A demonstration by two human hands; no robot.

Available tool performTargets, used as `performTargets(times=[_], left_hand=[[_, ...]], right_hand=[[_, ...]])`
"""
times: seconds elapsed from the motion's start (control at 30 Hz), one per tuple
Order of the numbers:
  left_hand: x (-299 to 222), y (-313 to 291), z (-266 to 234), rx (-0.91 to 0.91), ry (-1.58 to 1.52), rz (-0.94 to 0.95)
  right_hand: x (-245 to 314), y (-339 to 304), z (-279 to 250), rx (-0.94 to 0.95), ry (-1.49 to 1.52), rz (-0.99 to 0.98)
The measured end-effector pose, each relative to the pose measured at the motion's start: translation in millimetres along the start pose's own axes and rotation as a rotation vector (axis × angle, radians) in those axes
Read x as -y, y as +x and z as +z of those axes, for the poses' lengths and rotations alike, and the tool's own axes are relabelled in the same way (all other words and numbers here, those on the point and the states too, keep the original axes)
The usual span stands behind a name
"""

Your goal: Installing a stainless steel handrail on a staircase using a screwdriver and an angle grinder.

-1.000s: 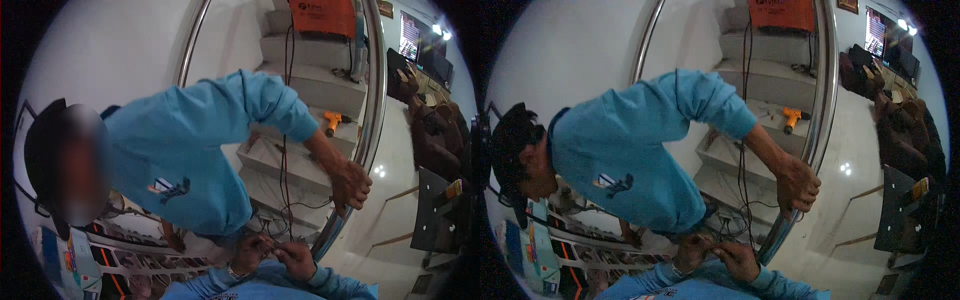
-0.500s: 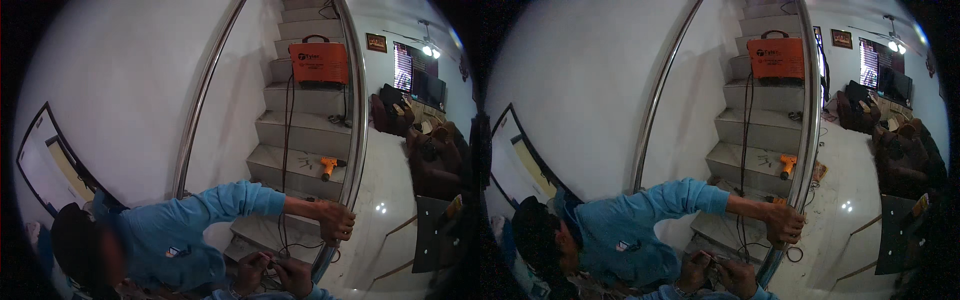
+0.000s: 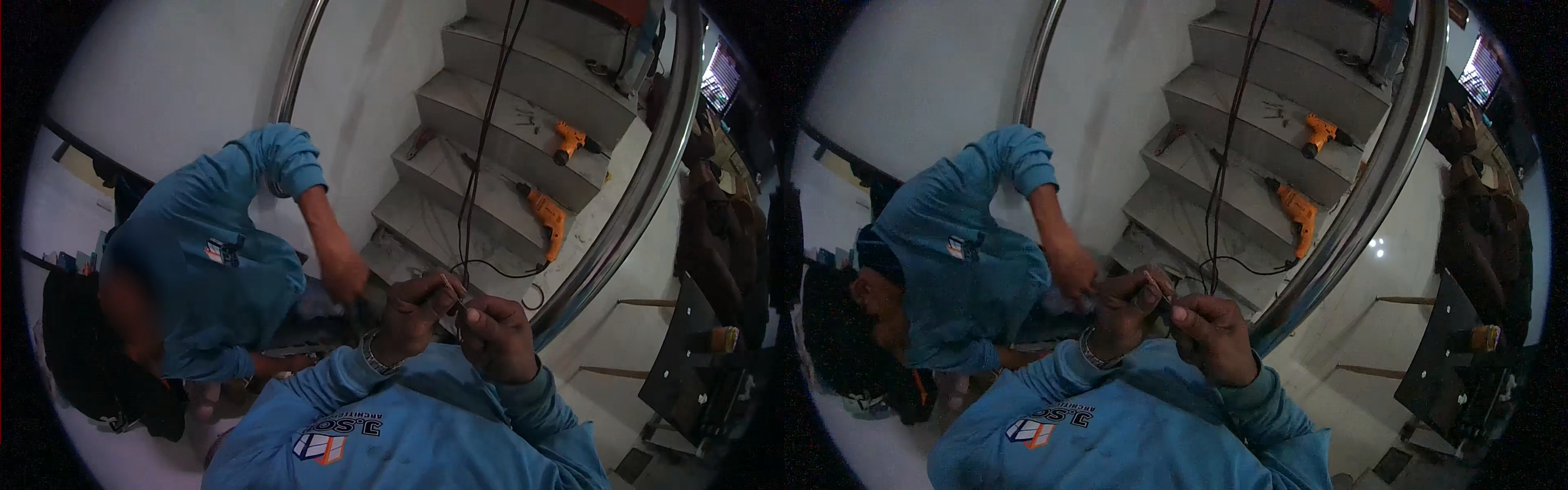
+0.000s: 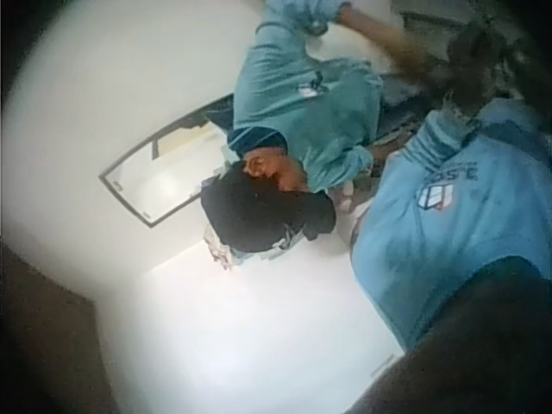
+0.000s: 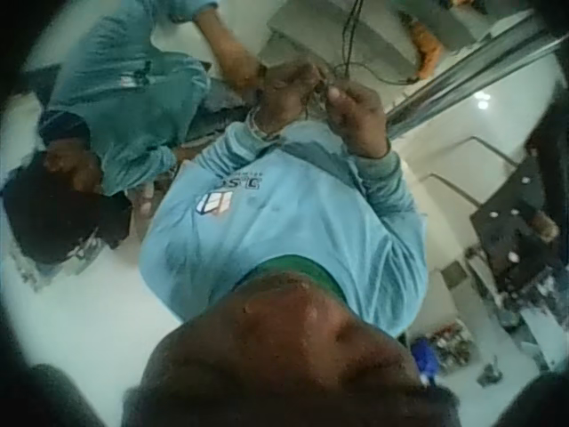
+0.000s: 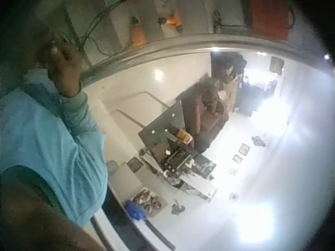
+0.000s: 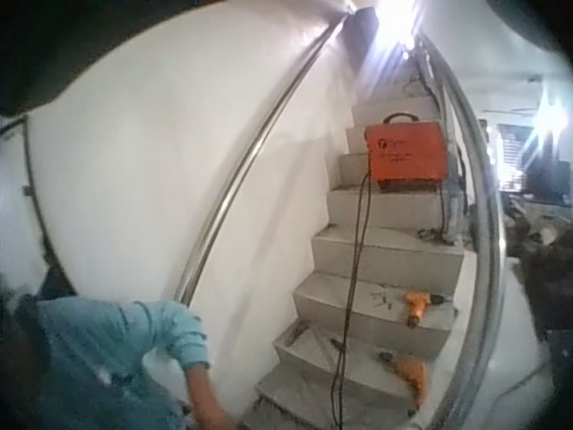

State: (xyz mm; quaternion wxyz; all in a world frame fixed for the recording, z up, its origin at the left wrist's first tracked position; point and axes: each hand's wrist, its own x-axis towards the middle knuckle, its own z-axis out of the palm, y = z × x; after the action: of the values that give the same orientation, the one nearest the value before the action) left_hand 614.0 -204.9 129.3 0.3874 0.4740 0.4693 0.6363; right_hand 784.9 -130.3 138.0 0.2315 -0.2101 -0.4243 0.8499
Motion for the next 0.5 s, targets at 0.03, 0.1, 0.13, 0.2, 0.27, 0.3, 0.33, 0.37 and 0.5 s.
performTargets(times=[0.03, 0.1, 0.13, 0.2, 0.27, 0.3, 0.33, 0.37, 0.5], left_hand=[[0.9, 0.6, -1.3, -0.016, -0.003, -0.012], [-11.4, -2.2, 3.0, -0.112, -0.047, -0.097], [-15.2, -2.1, 5.2, -0.141, -0.047, -0.105], [-12.7, -0.7, 0.5, -0.115, -0.131, -0.015], [-15.8, -8.5, -12.2, -0.151, -0.164, -0.059], [-17.9, -13.7, -21.7, -0.144, -0.207, -0.094], [-18.7, -18.9, -31.9, -0.186, -0.191, -0.102], [-20.4, -24.2, -41.7, -0.131, -0.237, -0.151], [1.5, -43.2, -51.8, -0.117, -0.277, -0.032]], right_hand=[[-1.3, 3.2, 1.9, 0.062, 0.18, 0.089], [-6.1, 2.1, 13.4, -0.054, 0.014, 0.008], [-8.3, -0.5, 19.5, -0.178, -0.155, -0.104], [-15.8, 0.6, 25.6, -0.202, -0.282, -0.183], [-27.3, 2.4, 36.6, -0.223, -0.393, -0.261], [-33.9, 3.9, 46.2, -0.245, -0.394, -0.25], [-40.0, 5.4, 55.0, -0.266, -0.395, -0.237], [-43.0, 6.5, 62.2, -0.254, -0.44, -0.239], [-55.5, 9.5, 88.0, -0.271, -0.519, -0.254]])
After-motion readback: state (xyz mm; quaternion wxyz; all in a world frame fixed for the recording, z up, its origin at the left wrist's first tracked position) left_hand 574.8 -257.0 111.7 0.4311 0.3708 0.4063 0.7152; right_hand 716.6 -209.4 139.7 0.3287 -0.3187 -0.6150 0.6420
